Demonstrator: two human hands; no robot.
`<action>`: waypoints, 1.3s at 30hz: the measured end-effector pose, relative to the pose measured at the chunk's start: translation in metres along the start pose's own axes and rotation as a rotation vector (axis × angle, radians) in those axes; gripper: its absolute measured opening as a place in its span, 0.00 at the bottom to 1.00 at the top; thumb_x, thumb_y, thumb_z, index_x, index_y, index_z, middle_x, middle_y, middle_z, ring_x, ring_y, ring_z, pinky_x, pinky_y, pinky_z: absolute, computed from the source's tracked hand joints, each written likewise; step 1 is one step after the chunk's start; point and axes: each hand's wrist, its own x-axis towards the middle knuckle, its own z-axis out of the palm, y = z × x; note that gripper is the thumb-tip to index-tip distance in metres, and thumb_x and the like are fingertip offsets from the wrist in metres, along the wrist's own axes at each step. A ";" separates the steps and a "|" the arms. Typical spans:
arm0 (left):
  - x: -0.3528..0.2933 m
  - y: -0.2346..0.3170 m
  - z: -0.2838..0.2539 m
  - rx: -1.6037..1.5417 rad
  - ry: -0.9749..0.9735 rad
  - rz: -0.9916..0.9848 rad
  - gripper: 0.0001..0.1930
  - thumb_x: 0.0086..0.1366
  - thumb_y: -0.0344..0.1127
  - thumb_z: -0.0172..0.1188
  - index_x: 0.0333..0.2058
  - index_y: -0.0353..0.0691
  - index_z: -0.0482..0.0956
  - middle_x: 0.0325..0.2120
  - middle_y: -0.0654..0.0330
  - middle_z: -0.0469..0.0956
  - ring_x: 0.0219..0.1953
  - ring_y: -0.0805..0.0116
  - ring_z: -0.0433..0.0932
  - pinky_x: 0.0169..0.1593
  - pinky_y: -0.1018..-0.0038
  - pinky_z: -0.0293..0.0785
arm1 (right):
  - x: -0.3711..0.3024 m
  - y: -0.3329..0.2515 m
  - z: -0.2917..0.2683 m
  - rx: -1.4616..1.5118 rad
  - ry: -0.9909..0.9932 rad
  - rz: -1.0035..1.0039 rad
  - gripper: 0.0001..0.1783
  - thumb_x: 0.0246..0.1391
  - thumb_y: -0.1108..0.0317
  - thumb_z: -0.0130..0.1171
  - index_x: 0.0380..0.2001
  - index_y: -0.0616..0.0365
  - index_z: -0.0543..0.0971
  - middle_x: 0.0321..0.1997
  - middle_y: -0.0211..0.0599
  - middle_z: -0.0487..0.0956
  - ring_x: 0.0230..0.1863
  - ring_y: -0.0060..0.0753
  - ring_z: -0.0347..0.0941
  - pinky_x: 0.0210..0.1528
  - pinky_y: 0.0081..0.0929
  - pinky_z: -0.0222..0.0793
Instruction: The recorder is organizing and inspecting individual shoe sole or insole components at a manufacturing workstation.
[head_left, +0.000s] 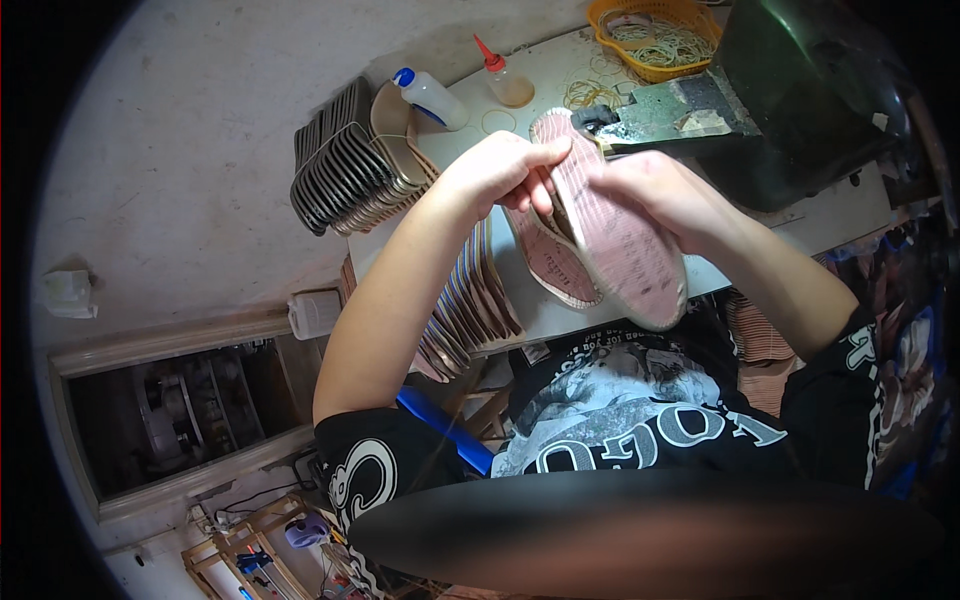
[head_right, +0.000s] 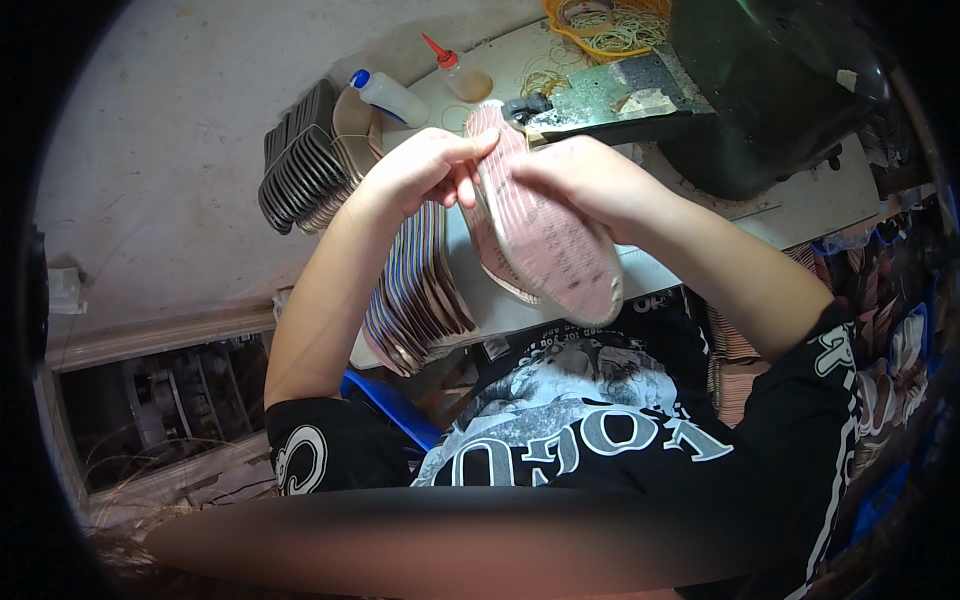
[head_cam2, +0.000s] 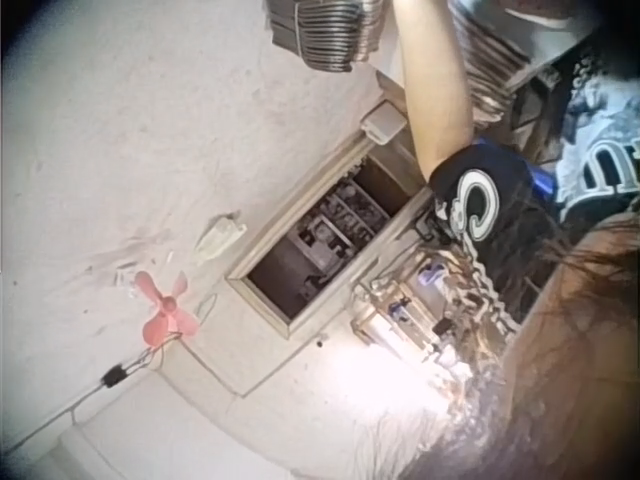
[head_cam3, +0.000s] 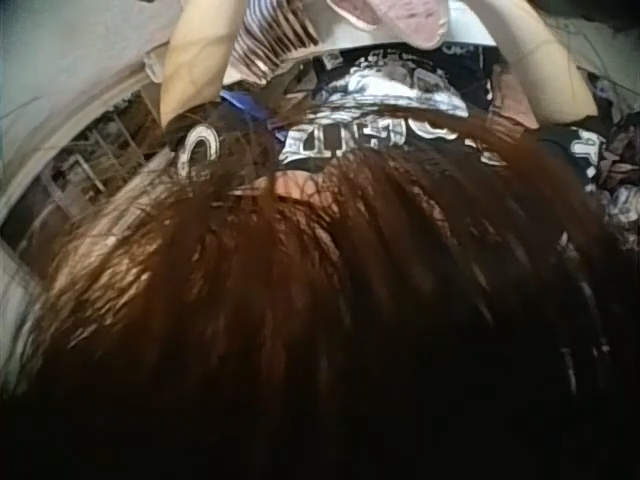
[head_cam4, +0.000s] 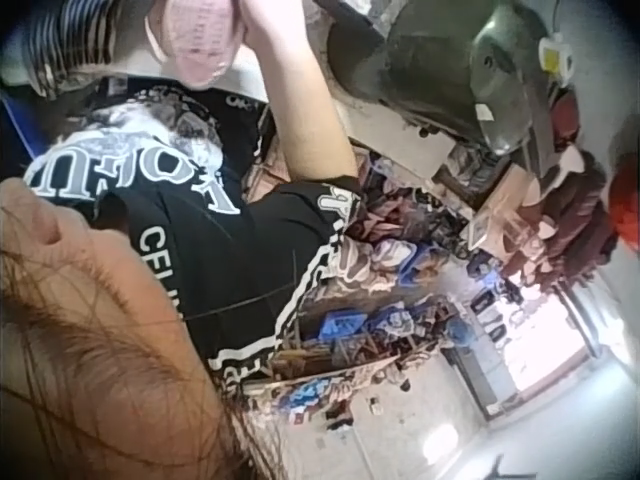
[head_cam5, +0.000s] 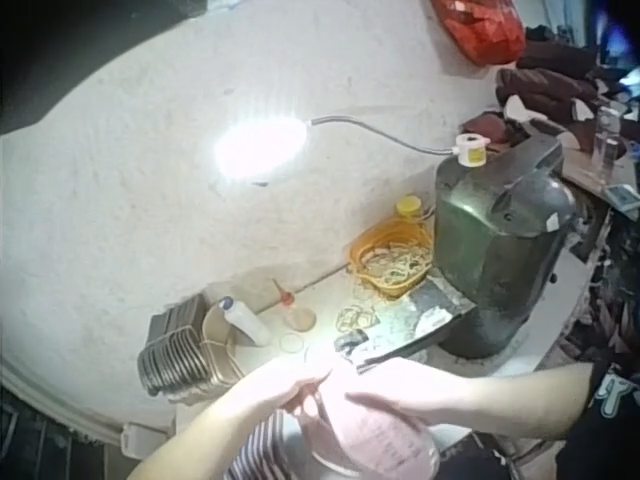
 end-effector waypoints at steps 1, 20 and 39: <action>0.002 -0.001 -0.002 -0.006 0.008 0.001 0.23 0.62 0.52 0.59 0.18 0.40 0.77 0.09 0.60 0.74 0.08 0.79 0.64 0.14 0.84 0.58 | -0.010 -0.004 0.000 0.000 -0.143 0.087 0.14 0.55 0.62 0.59 0.35 0.64 0.78 0.28 0.30 0.78 0.30 0.16 0.71 0.35 0.18 0.68; 0.033 -0.015 -0.020 -0.228 0.297 0.371 0.16 0.63 0.48 0.59 0.27 0.40 0.78 0.18 0.71 0.72 0.18 0.84 0.65 0.23 0.84 0.58 | 0.006 0.041 0.041 0.172 0.025 -0.143 0.14 0.61 0.62 0.54 0.40 0.64 0.77 0.31 0.25 0.78 0.30 0.13 0.71 0.34 0.17 0.68; -0.077 -0.105 0.097 -0.317 0.979 1.061 0.38 0.50 0.39 0.72 0.55 0.37 0.59 0.51 0.57 0.60 0.37 0.74 0.66 0.38 0.78 0.65 | -0.040 0.120 0.083 0.434 -0.491 0.154 0.32 0.60 0.34 0.37 0.31 0.54 0.72 0.20 0.28 0.64 0.24 0.24 0.64 0.29 0.22 0.60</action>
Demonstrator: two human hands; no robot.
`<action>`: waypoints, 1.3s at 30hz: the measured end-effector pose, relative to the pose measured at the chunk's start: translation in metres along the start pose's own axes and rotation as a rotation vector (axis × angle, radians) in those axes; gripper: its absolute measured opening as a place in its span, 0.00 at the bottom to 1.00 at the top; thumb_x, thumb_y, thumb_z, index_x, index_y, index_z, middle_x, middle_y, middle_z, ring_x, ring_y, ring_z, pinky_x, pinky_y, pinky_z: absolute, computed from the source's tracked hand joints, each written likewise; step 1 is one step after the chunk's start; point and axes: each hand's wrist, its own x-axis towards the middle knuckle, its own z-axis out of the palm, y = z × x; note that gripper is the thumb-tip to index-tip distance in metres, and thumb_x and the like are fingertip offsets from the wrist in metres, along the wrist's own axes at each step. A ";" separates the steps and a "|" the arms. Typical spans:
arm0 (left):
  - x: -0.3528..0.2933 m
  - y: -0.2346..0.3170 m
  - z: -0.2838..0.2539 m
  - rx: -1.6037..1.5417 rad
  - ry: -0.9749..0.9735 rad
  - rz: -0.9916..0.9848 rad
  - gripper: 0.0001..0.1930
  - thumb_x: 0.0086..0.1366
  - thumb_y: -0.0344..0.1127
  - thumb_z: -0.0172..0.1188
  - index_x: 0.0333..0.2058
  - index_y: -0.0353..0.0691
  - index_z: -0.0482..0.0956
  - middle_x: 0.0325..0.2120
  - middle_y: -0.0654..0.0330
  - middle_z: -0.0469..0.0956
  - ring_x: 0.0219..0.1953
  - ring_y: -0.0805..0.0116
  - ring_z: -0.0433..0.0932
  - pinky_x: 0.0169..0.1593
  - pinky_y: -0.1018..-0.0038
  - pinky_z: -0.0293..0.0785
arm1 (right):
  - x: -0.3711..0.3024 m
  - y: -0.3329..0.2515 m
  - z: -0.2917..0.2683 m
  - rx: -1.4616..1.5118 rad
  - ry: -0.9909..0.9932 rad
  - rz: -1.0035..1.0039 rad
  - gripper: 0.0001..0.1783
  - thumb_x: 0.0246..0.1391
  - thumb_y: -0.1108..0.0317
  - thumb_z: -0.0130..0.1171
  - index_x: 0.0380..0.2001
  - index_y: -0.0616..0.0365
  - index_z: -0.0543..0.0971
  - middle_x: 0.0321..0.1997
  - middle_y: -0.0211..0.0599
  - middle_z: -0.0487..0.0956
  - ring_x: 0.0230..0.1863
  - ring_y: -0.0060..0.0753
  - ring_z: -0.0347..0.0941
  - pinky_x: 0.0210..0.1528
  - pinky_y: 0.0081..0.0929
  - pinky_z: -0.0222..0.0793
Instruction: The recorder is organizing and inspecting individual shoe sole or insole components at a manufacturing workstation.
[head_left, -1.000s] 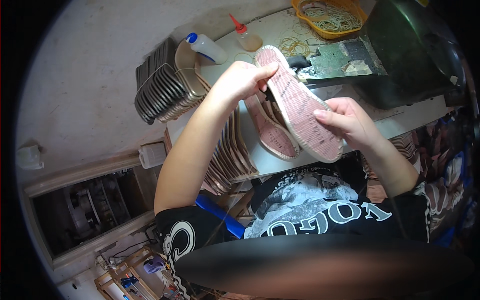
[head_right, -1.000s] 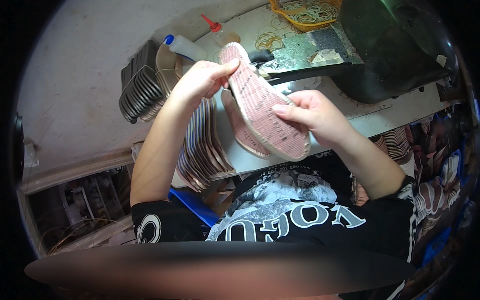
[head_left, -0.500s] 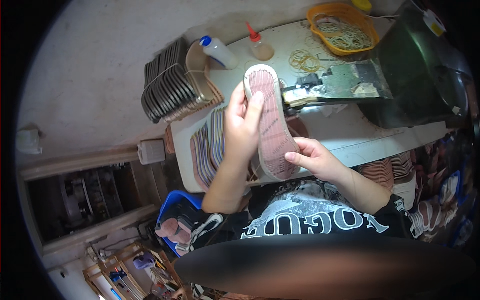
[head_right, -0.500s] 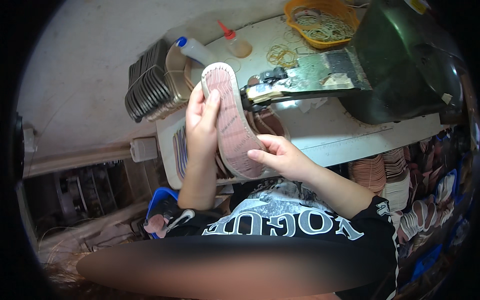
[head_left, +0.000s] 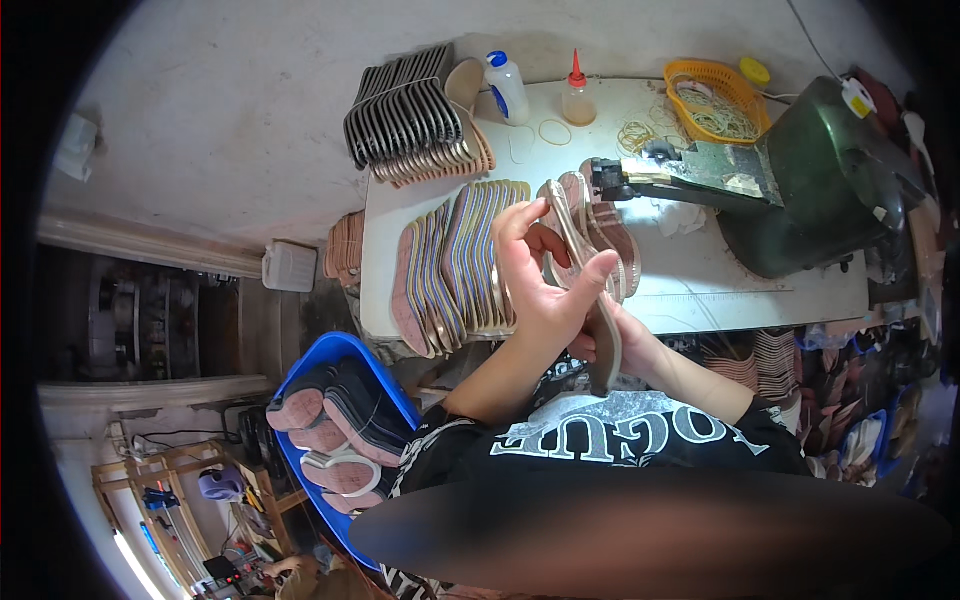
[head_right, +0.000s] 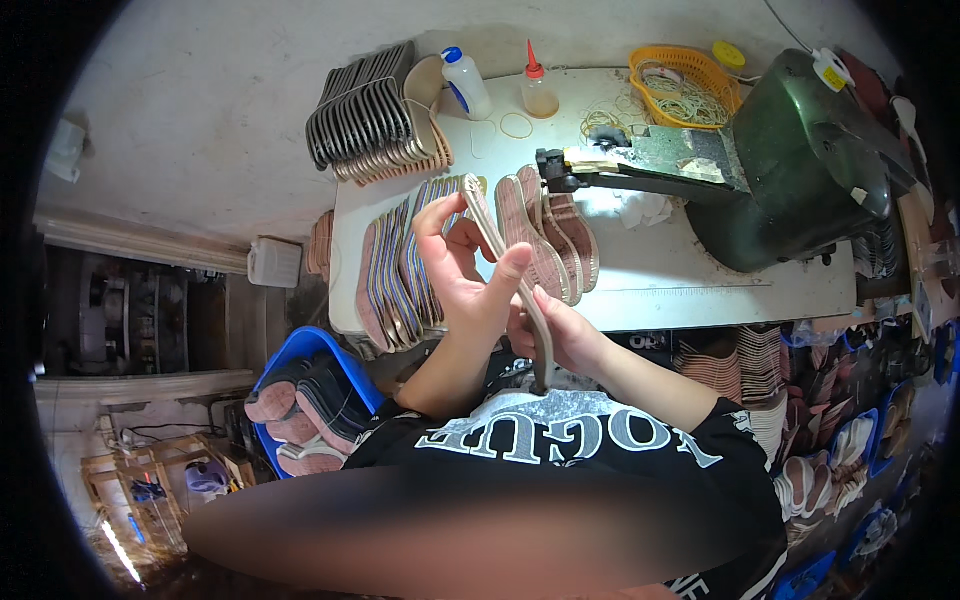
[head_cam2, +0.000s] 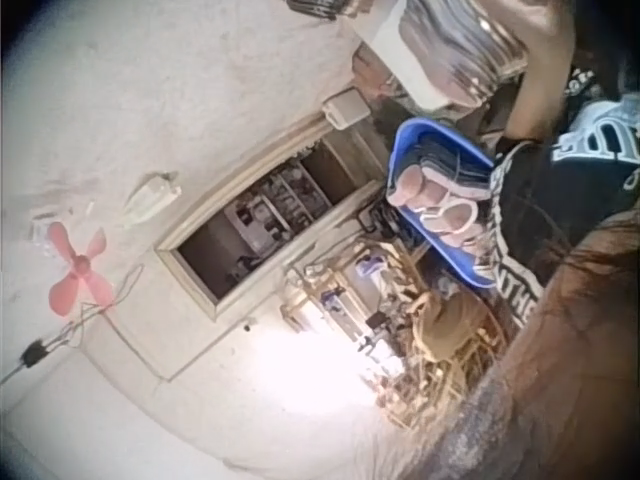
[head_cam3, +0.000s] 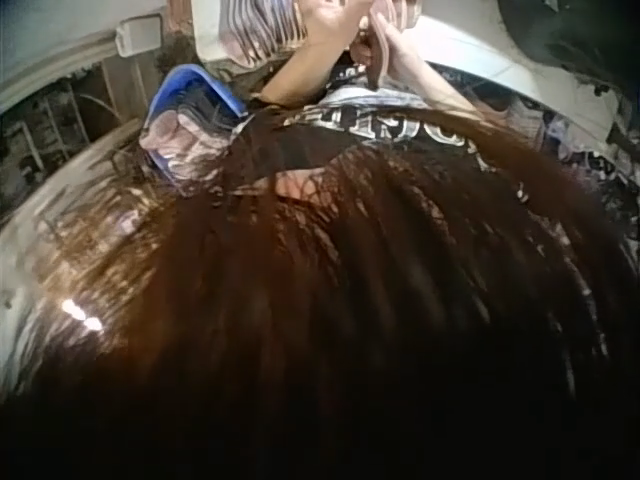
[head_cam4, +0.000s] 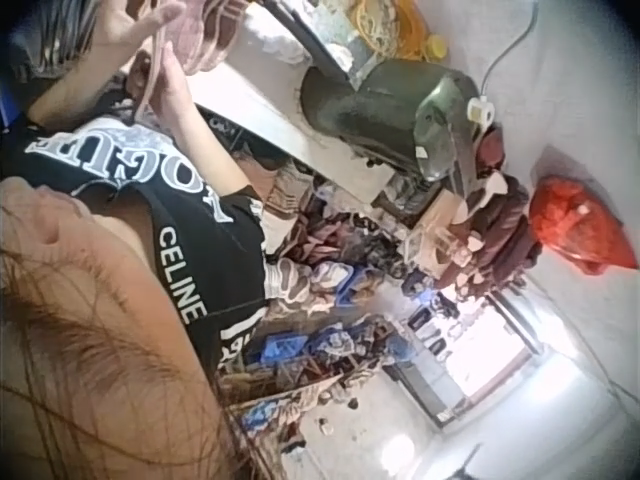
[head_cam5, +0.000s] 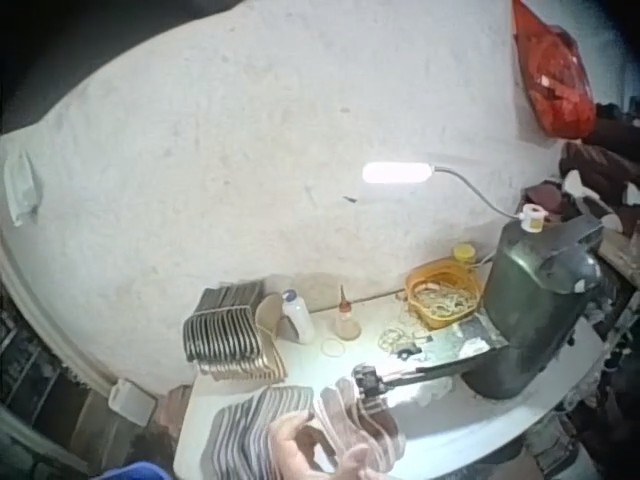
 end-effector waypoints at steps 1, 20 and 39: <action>-0.002 0.003 -0.001 -0.009 0.010 0.005 0.38 0.50 0.39 0.72 0.55 0.37 0.59 0.51 0.57 0.60 0.37 0.74 0.66 0.38 0.78 0.65 | 0.000 0.002 0.000 -0.013 0.002 0.005 0.32 0.60 0.34 0.37 0.31 0.54 0.72 0.20 0.28 0.64 0.24 0.24 0.64 0.29 0.22 0.60; -0.019 0.028 0.002 0.101 -0.197 0.209 0.41 0.52 0.32 0.68 0.62 0.32 0.58 0.56 0.47 0.66 0.58 0.55 0.66 0.59 0.66 0.62 | -0.035 -0.063 0.068 -0.623 0.339 -0.691 0.15 0.61 0.73 0.48 0.50 0.66 0.70 0.44 0.39 0.76 0.48 0.26 0.72 0.54 0.25 0.66; -0.020 0.030 0.013 -0.001 -0.492 0.257 0.39 0.48 0.30 0.71 0.60 0.37 0.65 0.55 0.47 0.67 0.57 0.53 0.69 0.58 0.65 0.65 | -0.060 -0.067 0.041 -0.136 0.159 -0.491 0.20 0.53 0.77 0.59 0.50 0.64 0.69 0.40 0.31 0.73 0.42 0.19 0.70 0.46 0.18 0.68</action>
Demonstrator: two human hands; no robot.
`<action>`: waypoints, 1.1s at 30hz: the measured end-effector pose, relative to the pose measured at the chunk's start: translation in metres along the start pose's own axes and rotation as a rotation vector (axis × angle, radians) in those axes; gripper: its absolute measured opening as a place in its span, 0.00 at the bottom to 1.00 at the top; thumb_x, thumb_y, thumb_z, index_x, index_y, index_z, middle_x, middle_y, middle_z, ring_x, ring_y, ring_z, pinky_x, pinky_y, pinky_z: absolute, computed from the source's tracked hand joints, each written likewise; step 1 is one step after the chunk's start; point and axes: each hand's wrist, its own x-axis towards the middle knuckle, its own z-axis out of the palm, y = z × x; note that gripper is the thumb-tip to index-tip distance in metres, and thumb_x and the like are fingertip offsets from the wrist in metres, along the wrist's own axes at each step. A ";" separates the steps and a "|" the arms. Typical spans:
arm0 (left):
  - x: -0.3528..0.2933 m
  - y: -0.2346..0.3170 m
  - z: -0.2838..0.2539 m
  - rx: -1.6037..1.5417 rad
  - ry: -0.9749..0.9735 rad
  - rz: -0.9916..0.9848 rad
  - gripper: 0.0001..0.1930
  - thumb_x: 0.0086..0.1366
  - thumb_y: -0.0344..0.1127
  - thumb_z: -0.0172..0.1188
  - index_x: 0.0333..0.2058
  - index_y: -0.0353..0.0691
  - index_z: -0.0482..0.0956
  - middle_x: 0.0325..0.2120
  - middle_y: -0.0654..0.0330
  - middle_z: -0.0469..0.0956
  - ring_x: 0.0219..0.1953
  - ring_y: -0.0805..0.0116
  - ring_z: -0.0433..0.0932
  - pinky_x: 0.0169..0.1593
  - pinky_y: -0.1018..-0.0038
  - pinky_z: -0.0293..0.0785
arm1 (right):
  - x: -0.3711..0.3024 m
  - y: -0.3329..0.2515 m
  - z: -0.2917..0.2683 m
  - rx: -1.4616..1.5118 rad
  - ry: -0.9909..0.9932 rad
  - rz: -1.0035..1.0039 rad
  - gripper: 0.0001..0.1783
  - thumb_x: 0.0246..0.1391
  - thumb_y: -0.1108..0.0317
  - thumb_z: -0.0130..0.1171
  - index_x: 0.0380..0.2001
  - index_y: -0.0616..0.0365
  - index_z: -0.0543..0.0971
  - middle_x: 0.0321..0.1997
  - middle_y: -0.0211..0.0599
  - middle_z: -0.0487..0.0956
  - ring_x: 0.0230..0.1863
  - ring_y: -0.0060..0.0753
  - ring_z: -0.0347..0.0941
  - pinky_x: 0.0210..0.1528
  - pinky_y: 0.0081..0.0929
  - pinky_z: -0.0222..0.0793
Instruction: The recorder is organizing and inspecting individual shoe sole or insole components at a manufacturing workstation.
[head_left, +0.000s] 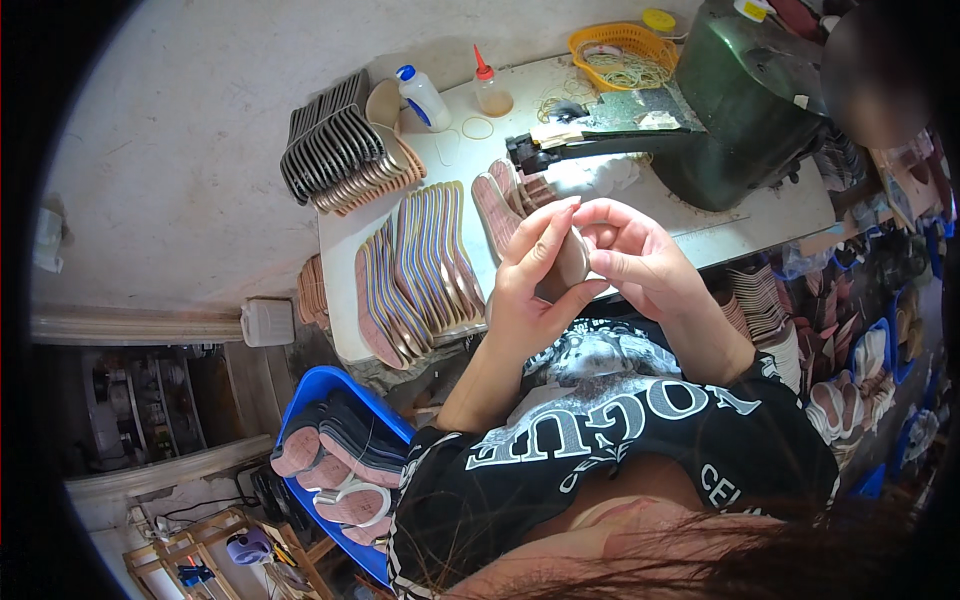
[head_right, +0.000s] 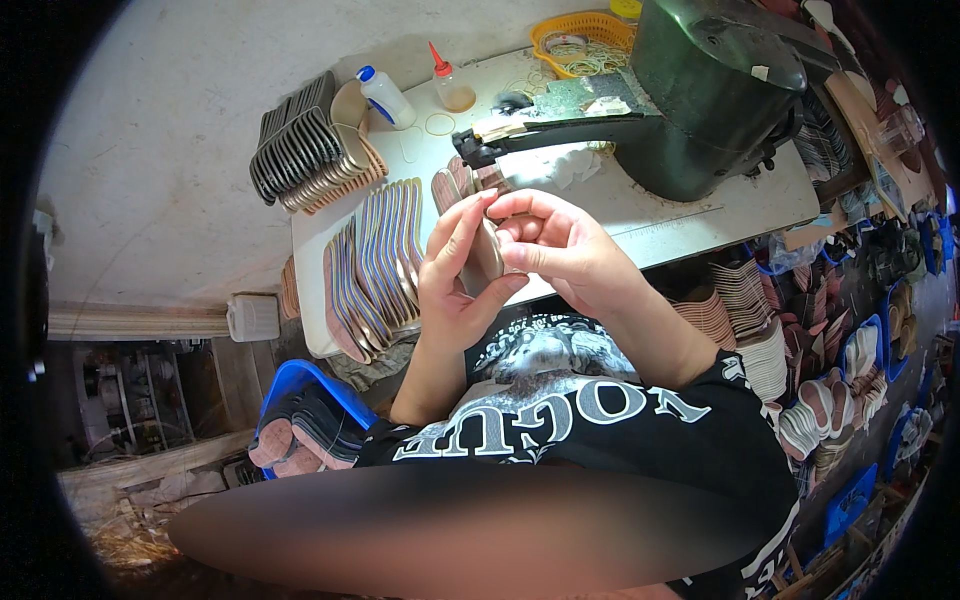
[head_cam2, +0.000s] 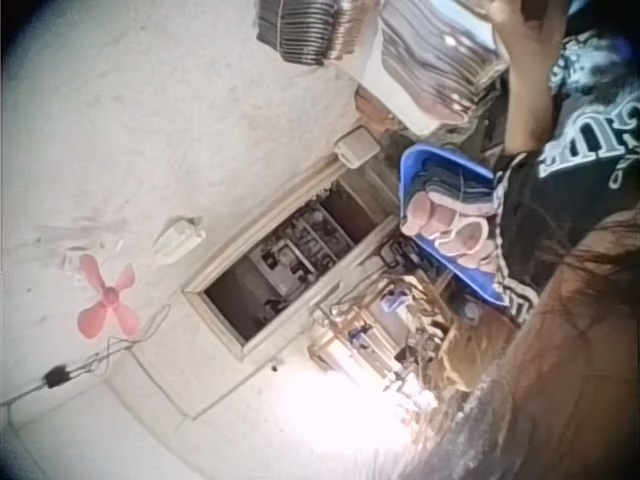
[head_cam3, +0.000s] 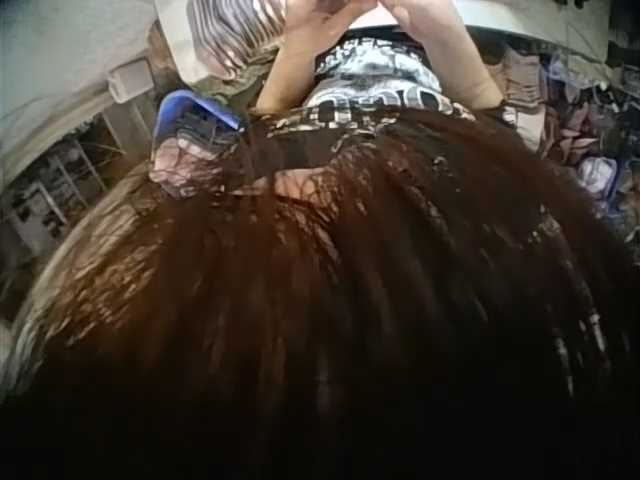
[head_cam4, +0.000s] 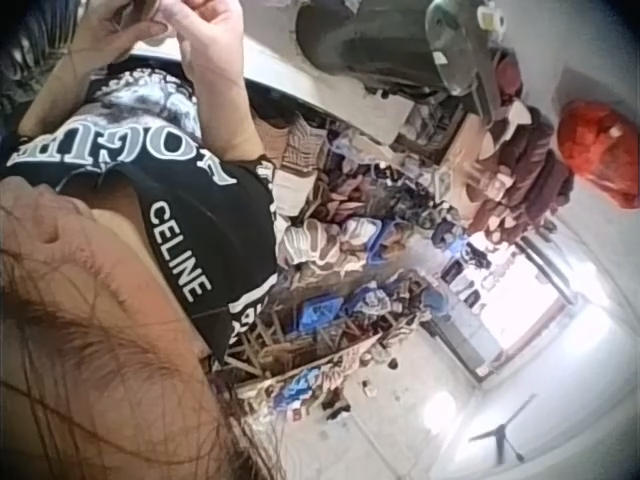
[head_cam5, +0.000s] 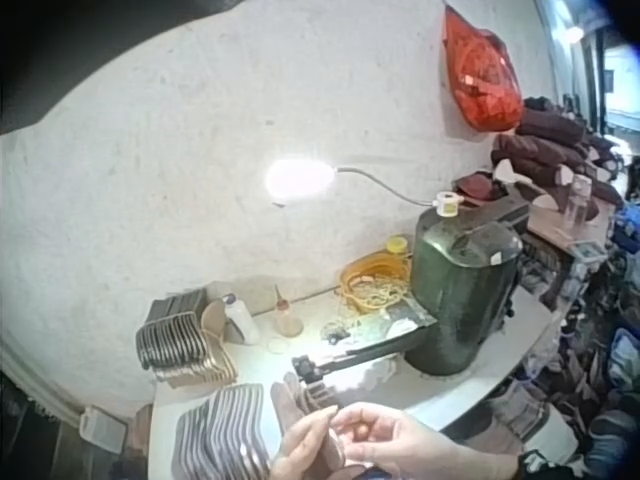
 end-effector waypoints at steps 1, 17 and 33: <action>-0.001 -0.001 0.001 -0.075 0.018 -0.034 0.38 0.48 0.30 0.71 0.60 0.36 0.65 0.54 0.47 0.68 0.56 0.53 0.69 0.57 0.65 0.66 | 0.001 0.002 0.001 0.001 0.001 0.003 0.20 0.53 0.77 0.59 0.50 0.64 0.69 0.40 0.31 0.73 0.42 0.19 0.70 0.46 0.18 0.68; 0.005 0.003 0.000 -0.192 -0.014 -0.143 0.36 0.53 0.28 0.66 0.60 0.30 0.61 0.58 0.48 0.64 0.59 0.63 0.64 0.60 0.72 0.59 | -0.003 -0.008 -0.007 -0.230 -0.069 -0.118 0.13 0.58 0.75 0.53 0.46 0.62 0.67 0.42 0.29 0.68 0.45 0.18 0.64 0.49 0.18 0.61; 0.086 -0.049 -0.061 0.717 -0.421 -0.077 0.17 0.58 0.48 0.59 0.23 0.38 0.76 0.20 0.53 0.77 0.26 0.53 0.77 0.34 0.62 0.71 | 0.032 0.000 -0.047 -0.435 0.318 -0.179 0.06 0.54 0.76 0.59 0.35 0.63 0.73 0.35 0.36 0.79 0.38 0.25 0.78 0.44 0.22 0.75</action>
